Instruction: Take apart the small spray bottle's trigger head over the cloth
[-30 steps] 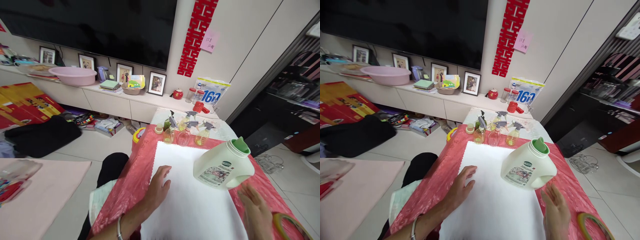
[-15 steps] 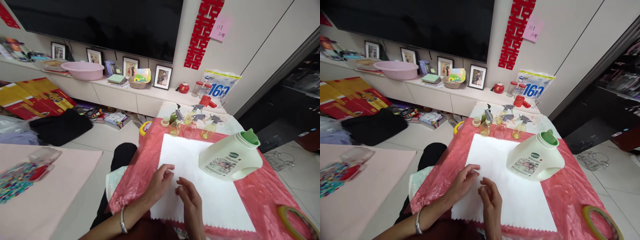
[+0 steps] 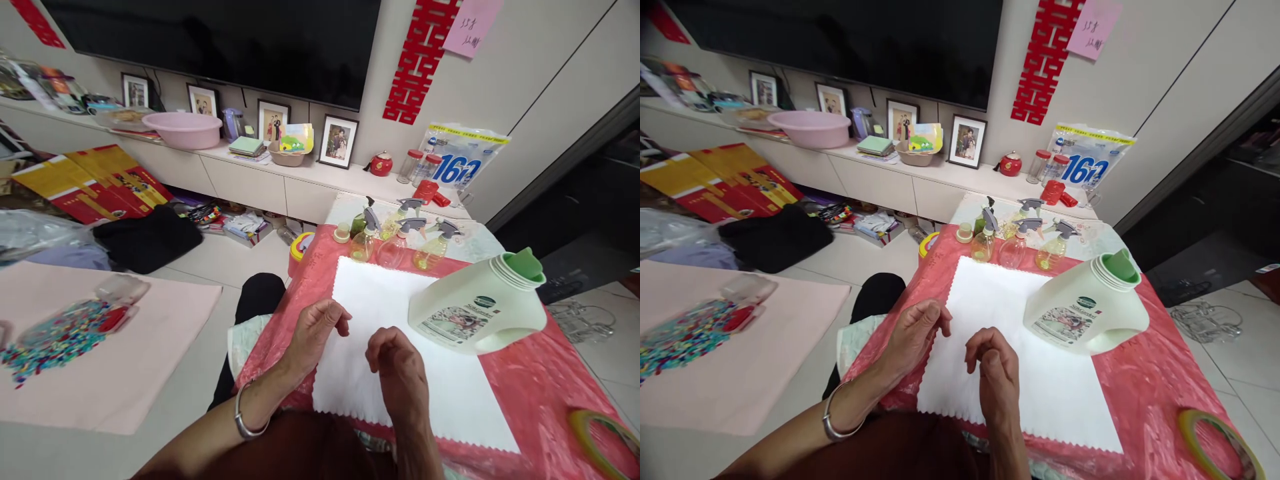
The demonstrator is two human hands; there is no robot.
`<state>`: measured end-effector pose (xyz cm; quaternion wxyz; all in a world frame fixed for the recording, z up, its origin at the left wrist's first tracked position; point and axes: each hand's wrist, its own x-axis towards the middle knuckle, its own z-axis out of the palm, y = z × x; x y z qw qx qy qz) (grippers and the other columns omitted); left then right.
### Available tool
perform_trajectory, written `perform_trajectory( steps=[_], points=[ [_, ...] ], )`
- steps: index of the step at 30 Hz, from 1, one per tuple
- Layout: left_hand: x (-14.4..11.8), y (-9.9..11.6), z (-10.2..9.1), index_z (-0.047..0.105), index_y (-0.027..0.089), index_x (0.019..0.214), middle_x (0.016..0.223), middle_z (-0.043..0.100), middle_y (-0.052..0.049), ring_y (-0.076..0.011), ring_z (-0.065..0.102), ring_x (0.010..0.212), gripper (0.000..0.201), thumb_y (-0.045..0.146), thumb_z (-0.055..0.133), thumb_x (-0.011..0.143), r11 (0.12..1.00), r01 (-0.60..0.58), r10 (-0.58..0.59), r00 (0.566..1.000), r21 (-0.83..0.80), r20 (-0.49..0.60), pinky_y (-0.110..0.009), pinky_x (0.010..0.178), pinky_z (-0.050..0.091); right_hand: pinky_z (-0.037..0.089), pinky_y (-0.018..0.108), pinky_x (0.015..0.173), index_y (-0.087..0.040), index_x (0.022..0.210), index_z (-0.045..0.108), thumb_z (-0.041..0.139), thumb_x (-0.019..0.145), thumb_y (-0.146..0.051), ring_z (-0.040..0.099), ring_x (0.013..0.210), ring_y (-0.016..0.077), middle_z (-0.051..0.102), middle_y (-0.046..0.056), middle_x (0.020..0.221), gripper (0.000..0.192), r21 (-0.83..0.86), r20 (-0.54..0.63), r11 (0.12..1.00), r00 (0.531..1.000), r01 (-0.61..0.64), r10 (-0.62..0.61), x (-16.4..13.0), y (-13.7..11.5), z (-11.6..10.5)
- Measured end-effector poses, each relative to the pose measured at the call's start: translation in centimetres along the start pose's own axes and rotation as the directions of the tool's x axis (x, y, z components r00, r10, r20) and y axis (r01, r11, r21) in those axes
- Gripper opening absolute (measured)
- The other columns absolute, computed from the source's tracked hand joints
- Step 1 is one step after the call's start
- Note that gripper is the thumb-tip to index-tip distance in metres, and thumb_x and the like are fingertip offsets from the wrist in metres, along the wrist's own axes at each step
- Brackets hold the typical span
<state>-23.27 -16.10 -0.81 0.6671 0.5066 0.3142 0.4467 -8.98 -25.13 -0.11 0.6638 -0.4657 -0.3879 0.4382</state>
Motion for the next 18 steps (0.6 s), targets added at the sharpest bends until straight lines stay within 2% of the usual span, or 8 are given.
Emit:
perform_trajectory(
  steps=[3,5,8,11,14,18],
  points=[
    [-0.6,0.5,0.4,0.069,0.021,0.066,0.060,0.060,-0.002,-0.0153,0.053,0.059,0.062,0.069,0.044,0.097,0.998,-0.046,0.044,0.997,0.033,0.068,-0.031,0.064,0.042,0.028,0.024,0.053,-0.016,0.061,0.051,0.058,0.085,-0.087,0.033,0.054,0.0098,0.035,0.000,0.056,0.076,-0.003,-0.009,0.996,0.996,0.084,-0.084,-0.6,-1.3,0.5],
    [-0.8,0.3,0.7,0.064,0.022,0.057,0.057,0.056,-0.004,-0.0168,0.051,0.059,0.071,0.077,0.039,0.094,0.996,-0.056,0.048,0.993,0.072,0.105,-0.033,0.062,0.040,0.026,0.024,0.051,-0.016,0.056,0.042,0.057,0.085,-0.088,0.030,0.053,0.0095,0.028,-0.001,0.054,0.079,0.015,-0.044,0.995,0.995,0.094,-0.093,-0.9,-1.0,0.6],
    [-0.6,-0.8,1.2,0.051,0.023,0.046,0.052,0.046,-0.002,-0.0161,0.044,0.056,0.079,0.087,0.030,0.088,0.984,-0.008,-0.016,0.991,0.177,0.131,-0.033,0.060,0.036,0.023,0.023,0.048,-0.017,0.053,0.029,0.062,0.085,-0.084,0.025,0.050,0.0080,0.021,-0.003,0.053,0.081,0.046,-0.113,0.998,0.993,0.037,-0.032,-0.7,1.3,0.1],
    [-0.2,-2.3,1.5,0.035,0.024,0.042,0.050,0.035,0.002,-0.0137,0.036,0.052,0.080,0.088,0.020,0.088,0.957,0.100,-0.130,0.987,0.274,0.094,-0.033,0.059,0.031,0.016,0.023,0.043,-0.020,0.055,0.022,0.059,0.089,-0.079,0.016,0.047,0.0061,0.015,-0.005,0.053,0.078,0.049,-0.135,0.998,0.989,-0.046,0.052,0.0,4.3,-0.7],
    [0.0,-3.2,1.6,0.032,0.024,0.044,0.048,0.031,0.003,-0.0133,0.034,0.050,0.079,0.088,0.017,0.087,0.925,0.157,-0.191,0.979,0.345,0.069,-0.033,0.059,0.030,0.016,0.023,0.042,-0.021,0.056,0.022,0.059,0.090,-0.080,0.015,0.047,0.0058,0.016,-0.006,0.053,0.077,0.047,-0.137,0.992,0.983,-0.118,0.123,0.3,6.2,-1.5],
    [-0.2,-3.6,1.8,0.032,0.025,0.046,0.048,0.032,0.003,-0.0141,0.036,0.051,0.077,0.088,0.017,0.086,0.896,0.183,-0.219,0.975,0.404,0.045,-0.033,0.059,0.032,0.019,0.023,0.044,-0.021,0.057,0.023,0.061,0.089,-0.079,0.018,0.049,0.0062,0.017,-0.006,0.054,0.076,0.048,-0.152,0.986,0.974,-0.161,0.167,0.1,6.8,-2.2]
  ],
)
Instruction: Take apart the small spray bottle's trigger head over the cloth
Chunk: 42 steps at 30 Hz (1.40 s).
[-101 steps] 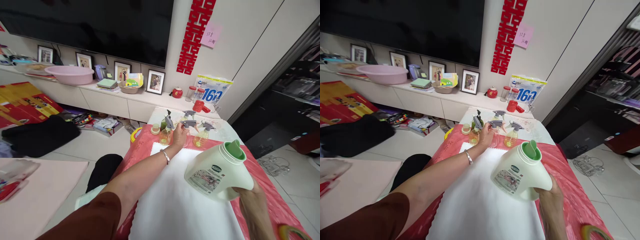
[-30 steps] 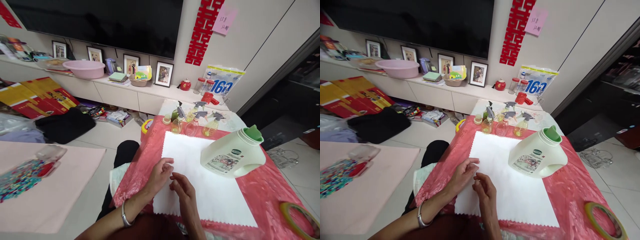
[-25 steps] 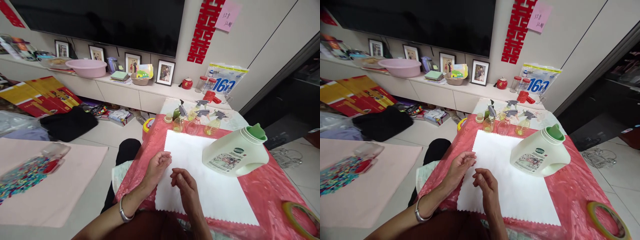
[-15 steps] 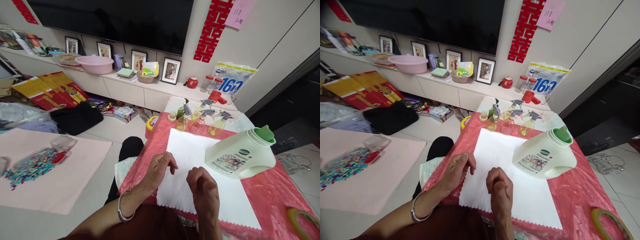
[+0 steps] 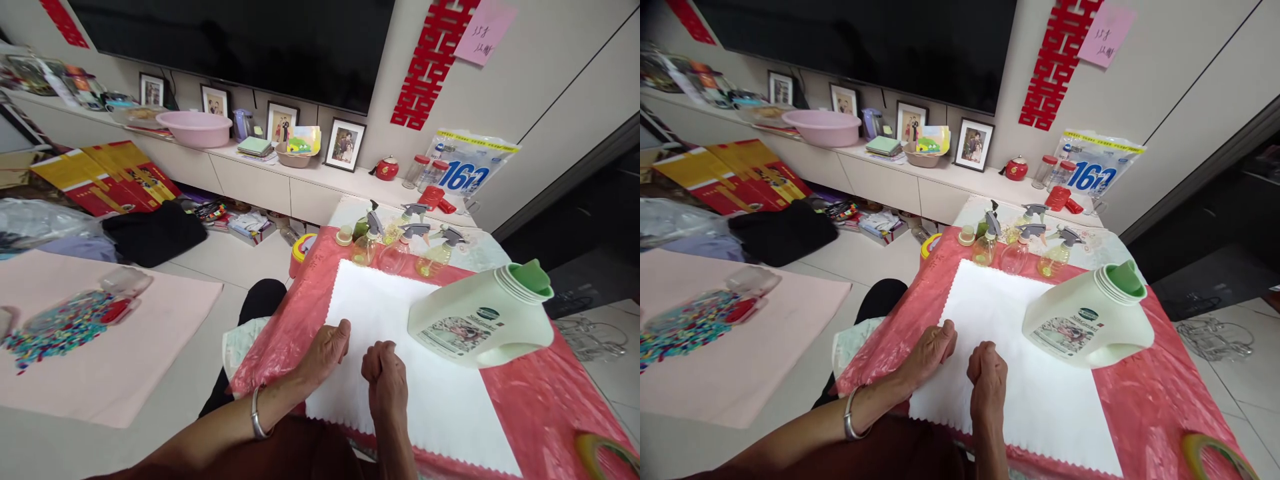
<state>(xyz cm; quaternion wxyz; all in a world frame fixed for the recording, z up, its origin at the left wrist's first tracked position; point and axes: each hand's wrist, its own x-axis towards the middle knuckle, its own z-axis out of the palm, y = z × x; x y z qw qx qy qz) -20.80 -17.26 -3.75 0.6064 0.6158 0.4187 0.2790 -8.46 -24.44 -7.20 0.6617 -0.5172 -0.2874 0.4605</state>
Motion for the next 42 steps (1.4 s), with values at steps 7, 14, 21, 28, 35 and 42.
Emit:
perform_trajectory(
  steps=[7,14,21,28,35,42],
  points=[
    [0.3,-0.4,0.4,0.033,0.026,0.045,0.047,0.032,0.003,-0.0145,0.037,0.050,0.076,0.089,0.018,0.085,0.999,0.032,-0.032,0.999,0.001,-0.021,-0.033,0.059,0.033,0.019,0.024,0.048,-0.020,0.058,0.023,0.061,0.089,-0.079,0.019,0.050,0.0067,0.017,-0.005,0.056,0.076,-0.011,-0.041,0.999,0.998,-0.042,0.042,-0.2,0.4,-0.1],
    [0.6,-0.9,0.5,0.033,0.025,0.046,0.048,0.032,0.003,-0.0144,0.038,0.051,0.076,0.088,0.018,0.086,1.000,0.022,-0.022,1.000,0.001,-0.017,-0.033,0.059,0.033,0.017,0.025,0.048,-0.021,0.056,0.023,0.062,0.084,-0.083,0.018,0.051,0.0068,0.016,-0.006,0.056,0.078,-0.024,-0.097,0.998,0.993,-0.062,0.060,-0.2,-0.2,0.7],
    [0.7,-2.0,0.5,0.033,0.024,0.047,0.048,0.032,0.004,-0.0130,0.037,0.051,0.074,0.081,0.020,0.093,1.000,-0.001,0.001,1.000,-0.023,-0.001,-0.032,0.060,0.032,0.019,0.025,0.048,-0.021,0.057,0.021,0.056,0.086,-0.086,0.018,0.050,0.0069,0.016,-0.006,0.056,0.079,-0.069,-0.112,0.995,0.992,-0.068,0.060,-0.3,-0.4,1.1],
    [0.6,-2.1,0.5,0.034,0.024,0.049,0.049,0.033,0.004,-0.0132,0.038,0.052,0.073,0.080,0.021,0.094,1.000,-0.014,0.014,1.000,-0.026,-0.002,-0.031,0.059,0.033,0.021,0.025,0.048,-0.022,0.059,0.021,0.049,0.090,-0.086,0.020,0.050,0.0077,0.018,-0.005,0.056,0.077,-0.116,-0.101,0.991,0.993,-0.069,0.057,-0.3,0.2,0.8],
    [0.6,-1.8,0.6,0.034,0.024,0.048,0.048,0.034,0.004,-0.0132,0.038,0.051,0.074,0.081,0.020,0.092,1.000,-0.014,0.014,1.000,-0.026,0.002,-0.032,0.060,0.034,0.021,0.026,0.050,-0.022,0.062,0.020,0.041,0.097,-0.081,0.021,0.052,0.0083,0.021,-0.005,0.056,0.073,-0.151,-0.110,0.986,0.993,-0.064,0.047,-0.6,0.3,0.7],
    [0.6,-2.3,0.6,0.034,0.024,0.047,0.048,0.034,0.004,-0.0132,0.039,0.051,0.075,0.083,0.020,0.091,1.000,-0.011,0.011,1.000,-0.025,0.002,-0.032,0.059,0.033,0.022,0.026,0.050,-0.022,0.061,0.021,0.040,0.098,-0.081,0.021,0.052,0.0086,0.022,-0.004,0.056,0.072,-0.149,-0.109,0.985,0.992,-0.086,0.070,-0.5,0.8,0.4]
  ],
)
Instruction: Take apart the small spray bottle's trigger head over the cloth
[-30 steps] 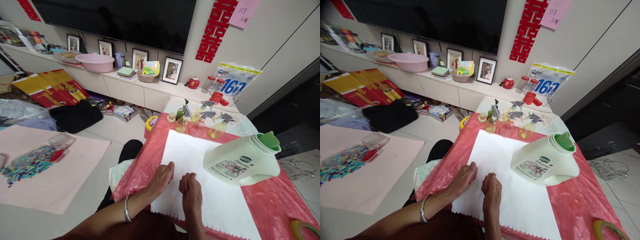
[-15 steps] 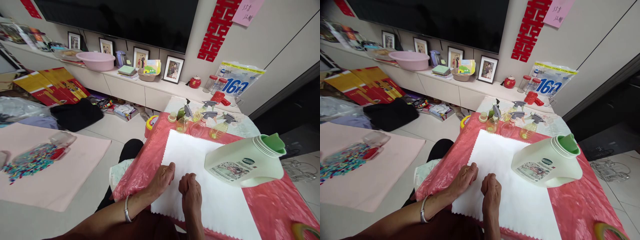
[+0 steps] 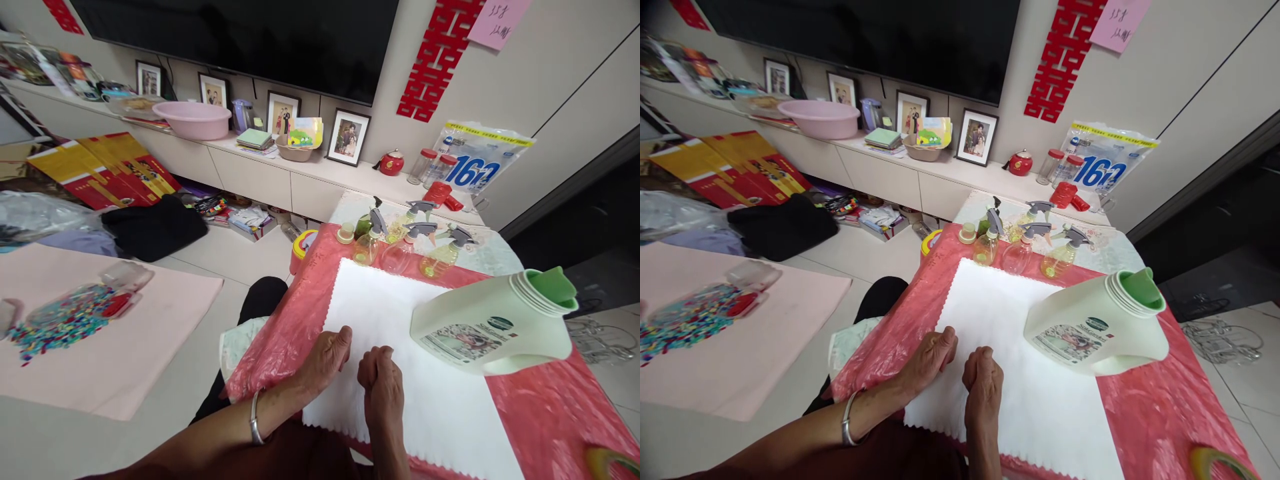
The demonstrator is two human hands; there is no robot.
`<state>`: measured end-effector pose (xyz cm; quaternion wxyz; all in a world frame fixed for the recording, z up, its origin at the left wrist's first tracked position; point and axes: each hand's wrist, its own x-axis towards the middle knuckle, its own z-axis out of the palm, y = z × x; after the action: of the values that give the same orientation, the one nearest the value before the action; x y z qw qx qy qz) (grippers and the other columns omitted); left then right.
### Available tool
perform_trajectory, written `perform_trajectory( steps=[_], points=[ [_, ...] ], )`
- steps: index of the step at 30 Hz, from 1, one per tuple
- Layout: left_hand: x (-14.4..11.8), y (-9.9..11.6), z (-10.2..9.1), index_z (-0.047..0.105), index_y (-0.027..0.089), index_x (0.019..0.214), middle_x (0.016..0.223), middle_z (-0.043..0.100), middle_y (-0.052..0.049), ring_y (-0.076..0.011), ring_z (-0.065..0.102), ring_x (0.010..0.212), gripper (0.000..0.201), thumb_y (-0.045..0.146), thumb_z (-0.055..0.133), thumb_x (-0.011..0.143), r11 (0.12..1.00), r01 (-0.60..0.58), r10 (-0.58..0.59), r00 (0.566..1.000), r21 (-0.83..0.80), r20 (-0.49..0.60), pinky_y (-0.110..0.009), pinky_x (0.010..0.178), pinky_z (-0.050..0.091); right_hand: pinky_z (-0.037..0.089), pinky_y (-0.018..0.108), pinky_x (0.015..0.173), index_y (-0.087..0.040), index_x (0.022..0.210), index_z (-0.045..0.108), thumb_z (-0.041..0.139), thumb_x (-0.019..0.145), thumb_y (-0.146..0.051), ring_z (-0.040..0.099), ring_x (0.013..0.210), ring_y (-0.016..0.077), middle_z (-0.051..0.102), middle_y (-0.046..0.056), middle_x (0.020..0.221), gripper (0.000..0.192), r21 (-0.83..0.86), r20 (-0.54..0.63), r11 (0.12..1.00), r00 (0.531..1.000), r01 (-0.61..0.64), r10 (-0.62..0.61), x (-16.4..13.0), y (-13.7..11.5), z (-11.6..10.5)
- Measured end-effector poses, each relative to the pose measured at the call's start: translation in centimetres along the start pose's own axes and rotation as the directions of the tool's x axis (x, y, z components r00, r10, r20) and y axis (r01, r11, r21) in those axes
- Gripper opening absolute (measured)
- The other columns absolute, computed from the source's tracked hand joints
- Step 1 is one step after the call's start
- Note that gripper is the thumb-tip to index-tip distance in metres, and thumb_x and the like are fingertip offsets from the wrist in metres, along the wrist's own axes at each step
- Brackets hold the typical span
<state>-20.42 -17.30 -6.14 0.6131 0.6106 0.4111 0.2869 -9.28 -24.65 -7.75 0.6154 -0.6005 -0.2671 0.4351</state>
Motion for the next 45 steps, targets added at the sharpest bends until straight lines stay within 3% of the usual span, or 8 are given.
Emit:
perform_trajectory(
  steps=[15,29,32,35,37,40,42,45],
  points=[
    [0.0,-0.1,0.1,0.035,0.024,0.048,0.048,0.035,0.003,-0.0131,0.039,0.051,0.074,0.083,0.018,0.090,0.999,0.034,-0.035,0.999,0.034,0.020,-0.032,0.059,0.035,0.020,0.026,0.049,-0.022,0.061,0.021,0.046,0.093,-0.084,0.021,0.052,0.0083,0.020,-0.004,0.056,0.075,0.008,0.014,0.999,0.999,-0.035,0.035,0.4,0.6,-0.4],
    [0.1,1.3,-0.2,0.038,0.024,0.049,0.048,0.036,0.003,-0.0140,0.041,0.051,0.070,0.076,0.022,0.093,0.999,0.043,-0.045,0.998,0.033,0.034,-0.032,0.061,0.038,0.024,0.025,0.052,-0.020,0.060,0.029,0.047,0.096,-0.079,0.026,0.054,0.0092,0.029,-0.002,0.056,0.071,-0.033,0.002,0.999,1.000,0.017,-0.016,0.2,0.4,-0.2],
    [2.3,1.9,-1.1,0.054,0.021,0.063,0.066,0.058,-0.001,-0.0165,0.055,0.067,0.057,0.063,0.036,0.096,0.993,-0.099,0.101,0.994,0.058,-0.046,-0.031,0.070,0.044,0.024,0.025,0.051,-0.019,0.059,0.032,0.049,0.093,-0.080,0.027,0.055,0.0091,0.029,-0.002,0.058,0.072,-0.012,0.005,0.999,0.999,0.043,-0.042,0.1,0.2,-0.6],
    [6.5,3.2,-2.2,0.067,0.020,0.098,0.108,0.069,-0.007,-0.0214,0.063,0.096,0.026,0.043,0.058,0.091,0.954,-0.225,0.253,0.958,0.197,-0.133,-0.034,0.086,0.049,0.024,0.023,0.052,-0.016,0.067,0.047,0.054,0.092,-0.078,0.031,0.056,0.0094,0.033,-0.001,0.061,0.067,0.033,0.004,0.999,0.999,0.040,-0.040,0.0,-0.1,-1.1],
    [10.0,4.3,-2.7,0.064,0.019,0.115,0.124,0.065,-0.011,-0.0247,0.061,0.112,0.033,0.029,0.069,0.084,0.921,-0.218,0.295,0.932,0.323,-0.211,-0.038,0.097,0.049,0.023,0.022,0.052,-0.015,0.078,0.058,0.058,0.091,-0.076,0.033,0.056,0.0093,0.035,-0.001,0.062,0.063,0.068,0.031,0.997,0.999,0.020,-0.022,-0.2,-0.3,-1.4],
    [15.0,6.0,-2.8,0.057,0.017,0.130,0.133,0.059,-0.014,-0.0290,0.054,0.130,0.055,0.022,0.078,0.079,0.850,-0.204,0.360,0.898,0.486,-0.253,-0.043,0.109,0.046,0.018,0.022,0.052,-0.014,0.086,0.065,0.062,0.088,-0.077,0.030,0.053,0.0082,0.033,-0.002,0.060,0.063,0.101,0.065,0.995,0.998,-0.003,-0.004,-0.8,-0.8,-1.3],
    [17.8,7.0,-2.4,0.054,0.015,0.132,0.138,0.056,-0.017,-0.0312,0.050,0.135,0.062,0.020,0.081,0.077,0.823,-0.183,0.376,0.885,0.537,-0.274,-0.045,0.112,0.043,0.013,0.022,0.054,-0.013,0.089,0.067,0.064,0.087,-0.076,0.026,0.054,0.0074,0.032,-0.002,0.060,0.063,0.118,0.028,0.993,1.000,-0.010,0.007,-1.4,-1.2,-0.9],
    [21.0,7.9,-1.6,0.057,0.015,0.129,0.136,0.059,-0.017,-0.0326,0.050,0.135,0.057,0.023,0.082,0.078,0.816,-0.174,0.384,0.876,0.550,-0.291,-0.047,0.112,0.041,0.009,0.023,0.056,-0.012,0.089,0.069,0.068,0.084,-0.078,0.023,0.054,0.0064,0.030,-0.003,0.061,0.066,0.154,-0.030,0.988,0.999,-0.021,0.026,-2.1,-1.9,-0.6]
  ],
)
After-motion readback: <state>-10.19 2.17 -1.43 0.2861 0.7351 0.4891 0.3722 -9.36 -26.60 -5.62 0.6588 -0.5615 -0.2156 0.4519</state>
